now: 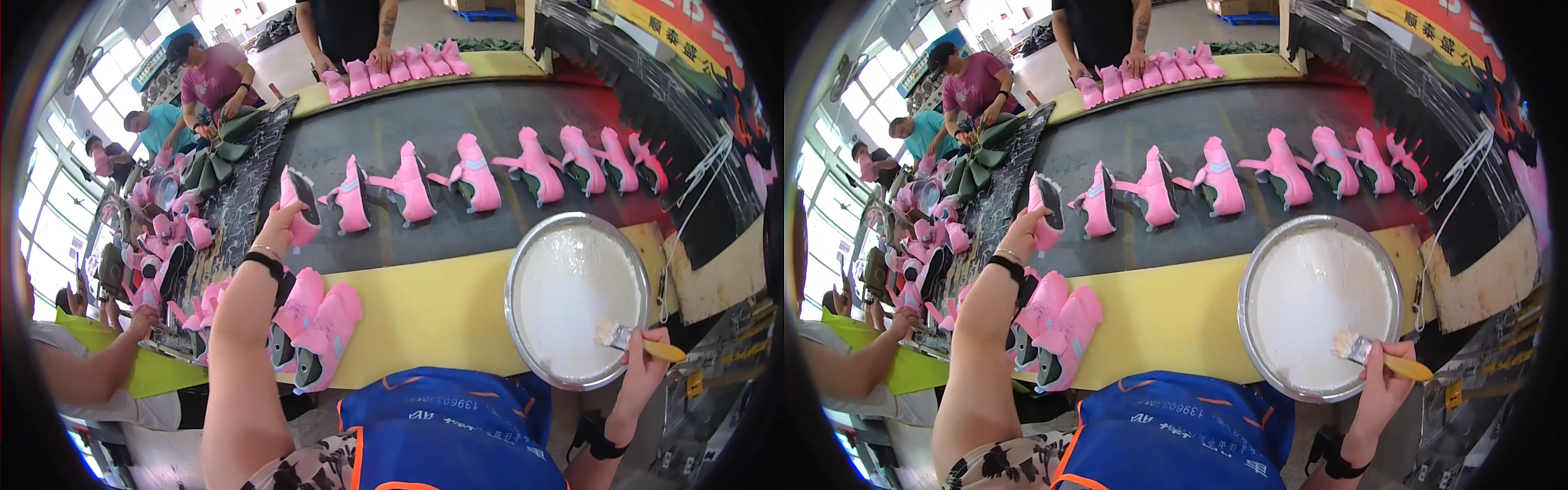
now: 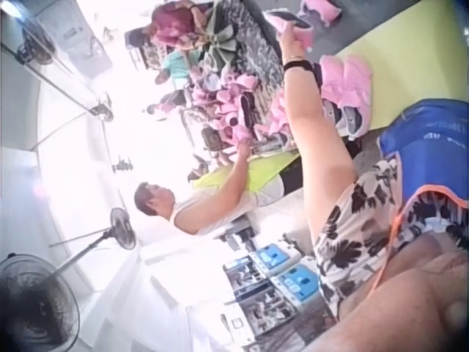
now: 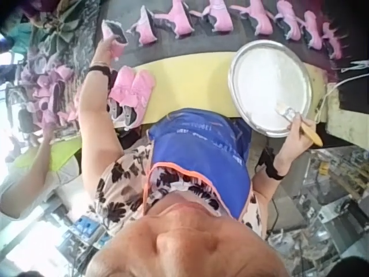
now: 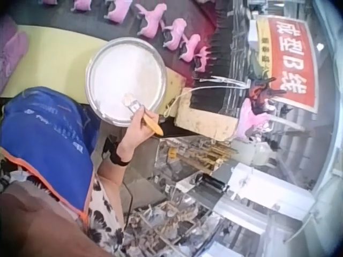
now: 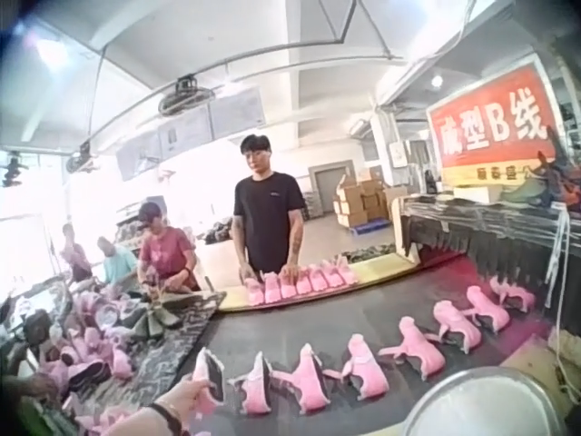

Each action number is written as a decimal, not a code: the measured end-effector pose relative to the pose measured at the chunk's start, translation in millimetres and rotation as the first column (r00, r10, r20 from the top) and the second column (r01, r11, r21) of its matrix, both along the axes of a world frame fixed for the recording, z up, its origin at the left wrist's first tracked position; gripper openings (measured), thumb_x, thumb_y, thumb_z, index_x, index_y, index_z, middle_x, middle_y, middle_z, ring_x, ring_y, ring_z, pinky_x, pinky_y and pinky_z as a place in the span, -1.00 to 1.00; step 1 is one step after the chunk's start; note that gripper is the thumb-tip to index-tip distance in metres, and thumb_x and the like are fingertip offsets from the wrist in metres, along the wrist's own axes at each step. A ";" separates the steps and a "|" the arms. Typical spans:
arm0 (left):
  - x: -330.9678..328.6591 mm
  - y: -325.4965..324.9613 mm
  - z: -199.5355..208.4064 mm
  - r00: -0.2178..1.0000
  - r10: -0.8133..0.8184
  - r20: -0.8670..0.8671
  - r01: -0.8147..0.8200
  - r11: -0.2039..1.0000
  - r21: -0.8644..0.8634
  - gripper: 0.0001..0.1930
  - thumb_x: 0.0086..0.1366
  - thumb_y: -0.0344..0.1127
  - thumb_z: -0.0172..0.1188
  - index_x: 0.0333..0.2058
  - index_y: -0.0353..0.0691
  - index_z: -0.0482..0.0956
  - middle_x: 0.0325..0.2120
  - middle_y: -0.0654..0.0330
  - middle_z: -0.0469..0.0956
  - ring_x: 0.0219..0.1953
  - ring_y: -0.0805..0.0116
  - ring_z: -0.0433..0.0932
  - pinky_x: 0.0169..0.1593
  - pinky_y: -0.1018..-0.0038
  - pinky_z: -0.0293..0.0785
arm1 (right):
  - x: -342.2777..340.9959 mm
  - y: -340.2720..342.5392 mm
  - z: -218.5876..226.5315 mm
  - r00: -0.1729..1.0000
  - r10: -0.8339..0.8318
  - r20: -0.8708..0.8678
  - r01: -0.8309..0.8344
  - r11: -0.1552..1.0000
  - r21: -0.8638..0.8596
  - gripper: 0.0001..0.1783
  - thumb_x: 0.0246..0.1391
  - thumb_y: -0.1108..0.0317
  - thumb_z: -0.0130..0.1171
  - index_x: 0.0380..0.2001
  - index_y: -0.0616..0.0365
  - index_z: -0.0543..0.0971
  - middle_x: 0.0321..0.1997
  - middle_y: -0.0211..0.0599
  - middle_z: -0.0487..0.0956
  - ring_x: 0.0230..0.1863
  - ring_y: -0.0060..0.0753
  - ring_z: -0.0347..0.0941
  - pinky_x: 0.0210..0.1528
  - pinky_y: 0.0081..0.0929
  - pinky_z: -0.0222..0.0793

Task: Applying glue to the bottom of shoe soles with a brush and placing them onto a conveyor belt.

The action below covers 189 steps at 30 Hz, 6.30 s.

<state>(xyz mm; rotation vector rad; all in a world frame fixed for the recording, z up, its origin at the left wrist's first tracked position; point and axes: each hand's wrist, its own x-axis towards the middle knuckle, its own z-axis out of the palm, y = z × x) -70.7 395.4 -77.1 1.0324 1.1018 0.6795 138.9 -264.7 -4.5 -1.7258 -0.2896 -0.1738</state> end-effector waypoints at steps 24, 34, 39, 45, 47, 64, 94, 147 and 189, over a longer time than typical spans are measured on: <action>10.2 -81.9 56.3 -0.212 -0.231 -0.950 0.940 0.217 -0.263 -0.34 0.22 0.35 0.18 -0.50 -0.25 0.74 -0.62 0.08 0.66 -0.49 0.17 0.70 -0.34 0.23 0.61 | -21.1 37.2 22.1 0.995 0.085 0.047 -0.079 0.989 -0.126 -0.88 0.32 0.57 0.12 -0.29 0.21 0.39 -0.41 -0.45 0.34 -0.50 -0.74 0.24 -0.43 -0.73 0.17; -106.5 -261.7 36.6 -0.144 0.148 -0.979 0.954 0.284 -0.097 -0.44 0.05 -0.07 0.37 -0.05 -0.31 0.49 -0.24 -0.05 0.63 -0.16 0.11 0.69 -0.16 0.26 0.62 | -19.4 19.8 2.7 0.997 0.077 0.022 -0.076 0.996 -0.044 -0.90 0.32 0.53 0.14 -0.25 0.19 0.41 -0.37 -0.45 0.38 -0.50 -0.74 0.24 -0.42 -0.73 0.19; -84.6 -289.2 30.8 0.227 0.003 -0.974 0.958 0.179 0.224 -0.50 0.08 -0.03 0.35 -0.13 -0.28 0.49 -0.32 -0.01 0.57 -0.26 -0.01 0.65 -0.25 0.18 0.60 | -24.1 28.4 0.7 0.996 0.080 -0.026 -0.080 0.997 -0.004 -0.89 0.29 0.54 0.15 -0.25 0.17 0.41 -0.34 -0.43 0.39 -0.49 -0.73 0.24 -0.43 -0.71 0.21; -46.7 -333.5 21.5 0.476 -0.027 -0.879 0.873 0.133 0.469 -0.50 0.04 -0.09 0.38 -0.06 -0.15 0.54 -0.30 -0.01 0.51 -0.27 0.01 0.62 -0.25 0.14 0.58 | -29.8 29.5 6.8 0.998 0.055 -0.009 -0.055 0.999 -0.003 -0.89 0.29 0.55 0.13 -0.27 0.15 0.40 -0.34 -0.46 0.36 -0.45 -0.72 0.24 -0.42 -0.71 0.19; -46.4 -318.0 24.0 0.466 -0.127 -0.876 0.877 0.195 0.439 -0.45 0.01 -0.07 0.41 -0.04 -0.18 0.53 -0.25 -0.06 0.52 -0.21 -0.03 0.61 -0.18 0.13 0.58 | -27.6 23.6 2.1 0.999 0.038 0.016 -0.038 0.999 -0.010 -0.88 0.30 0.54 0.14 -0.29 0.15 0.40 -0.38 -0.48 0.35 -0.48 -0.73 0.23 -0.45 -0.73 0.19; -82.1 -295.2 -3.0 0.508 -0.266 -0.819 0.714 0.662 0.228 0.23 -0.02 0.20 0.45 0.52 0.07 -0.12 -0.10 -0.35 0.49 -0.08 -0.33 0.60 -0.02 0.02 0.58 | -17.0 30.3 7.8 0.996 0.008 -0.093 -0.034 0.957 -0.288 -0.84 0.28 0.49 0.22 -0.13 0.33 0.54 -0.24 -0.35 0.55 -0.30 -0.66 0.46 -0.26 -0.67 0.40; 37.6 -379.6 104.0 0.390 -0.796 0.463 0.920 0.362 -0.152 -0.09 0.18 -0.23 0.17 0.46 -0.40 0.00 0.33 -0.08 0.30 0.38 0.18 0.30 0.44 0.34 0.13 | 31.4 4.0 0.1 0.996 0.031 0.085 -0.019 0.990 -0.137 -0.85 0.15 0.50 0.39 -0.23 0.31 0.66 -0.33 -0.37 0.67 -0.34 -0.67 0.53 -0.29 -0.67 0.45; 61.3 -387.7 107.3 0.238 -0.886 0.397 0.961 0.155 -0.229 -0.04 0.04 -0.18 0.20 0.40 -0.51 0.11 0.30 -0.12 0.35 0.36 0.14 0.33 0.43 0.38 0.11 | 12.5 26.9 24.4 0.816 0.396 0.422 -0.290 0.911 -0.293 -0.79 -0.05 0.46 0.48 -0.30 0.11 0.67 -0.31 -0.37 0.64 -0.30 -0.36 0.57 -0.22 -0.43 0.40; 63.1 -391.0 51.0 0.379 -0.904 0.199 0.890 0.415 0.191 0.02 0.11 -0.24 0.36 0.47 -0.31 -0.02 0.29 -0.02 0.33 0.32 0.18 0.38 0.35 0.27 0.29 | -30.9 44.7 0.9 0.984 0.086 0.155 -0.081 0.996 -0.040 -0.81 0.18 0.51 0.33 -0.45 0.24 0.50 -0.58 -0.39 0.51 -0.56 -0.69 0.38 -0.50 -0.60 0.27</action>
